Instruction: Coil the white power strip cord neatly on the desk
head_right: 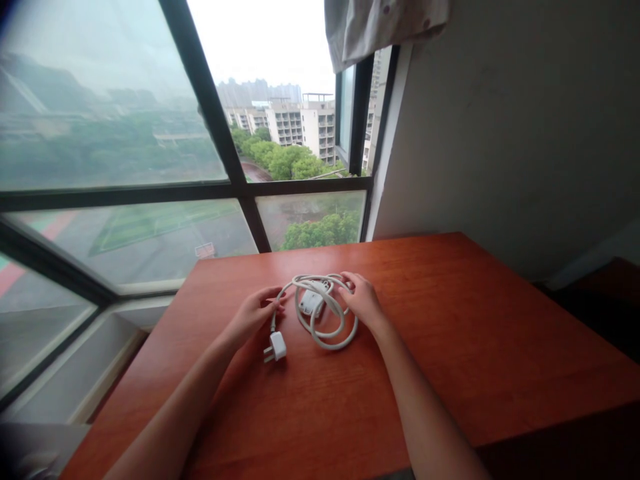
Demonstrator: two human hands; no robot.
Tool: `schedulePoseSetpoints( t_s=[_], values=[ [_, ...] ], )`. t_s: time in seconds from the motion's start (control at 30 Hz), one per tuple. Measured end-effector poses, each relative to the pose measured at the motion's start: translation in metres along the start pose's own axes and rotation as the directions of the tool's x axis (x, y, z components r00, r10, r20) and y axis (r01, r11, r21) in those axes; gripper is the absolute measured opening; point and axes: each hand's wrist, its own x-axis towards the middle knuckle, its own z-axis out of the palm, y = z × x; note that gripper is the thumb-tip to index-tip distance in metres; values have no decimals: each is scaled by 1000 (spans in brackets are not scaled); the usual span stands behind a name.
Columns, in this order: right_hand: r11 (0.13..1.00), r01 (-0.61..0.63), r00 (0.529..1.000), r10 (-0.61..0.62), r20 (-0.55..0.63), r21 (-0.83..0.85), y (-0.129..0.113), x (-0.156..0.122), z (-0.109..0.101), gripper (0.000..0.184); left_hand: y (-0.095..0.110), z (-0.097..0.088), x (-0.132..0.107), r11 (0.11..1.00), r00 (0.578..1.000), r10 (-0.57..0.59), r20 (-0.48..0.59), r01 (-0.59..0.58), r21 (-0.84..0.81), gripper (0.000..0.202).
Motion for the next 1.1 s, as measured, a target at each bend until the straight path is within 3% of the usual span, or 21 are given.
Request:
schedulePoseSetpoints(
  t_s=[0.1, 0.2, 0.3, 0.4, 0.57, 0.7, 0.77, 0.87, 1.0, 1.1],
  values=[
    [995, -44, 999, 41, 33, 93, -4, 0, -2, 29, 4, 3, -3, 998, 998, -49, 43, 51, -29, 51],
    [985, -74, 992, 57, 111, 156, -9, -1, -3, 36, 11, 2, -4, 999, 994, -8, 108, 13, -44, 46],
    [994, 7, 989, -23, 145, 113, -15, -3, 0, 32, 13, 1, -4, 999, 989, 22, 147, -16, -46, 40],
    [992, 61, 992, -72, 107, 109, -20, -5, 3, 26, 11, 2, -3, 999, 988, 22, 150, -14, -52, 41],
    [976, -9, 984, -30, 174, 219, -24, -4, 1, 28, 5, 10, -2, 996, 991, 57, 119, -49, -69, 51],
    [957, -20, 978, -41, 204, 288, -23, -2, -1, 29, 6, 15, -2, 972, 978, 197, 64, -203, 119, 47],
    [951, -47, 986, -4, 164, 306, -23, -2, -1, 29, 9, 15, -2, 908, 949, 310, 58, -314, 278, 38],
    [938, -89, 991, 51, 122, 336, -23, -2, -2, 31, 16, 12, -5, 797, 901, 410, 143, -430, 424, 26],
    [912, -130, 990, 95, 107, 388, -23, -1, -5, 34, 19, 8, -9, 722, 853, 416, 315, -521, 456, 17],
    [895, -162, 986, 135, 93, 415, -21, 0, -6, 35, 19, 7, -10, 713, 849, 387, 359, -523, 468, 17]
  ],
)
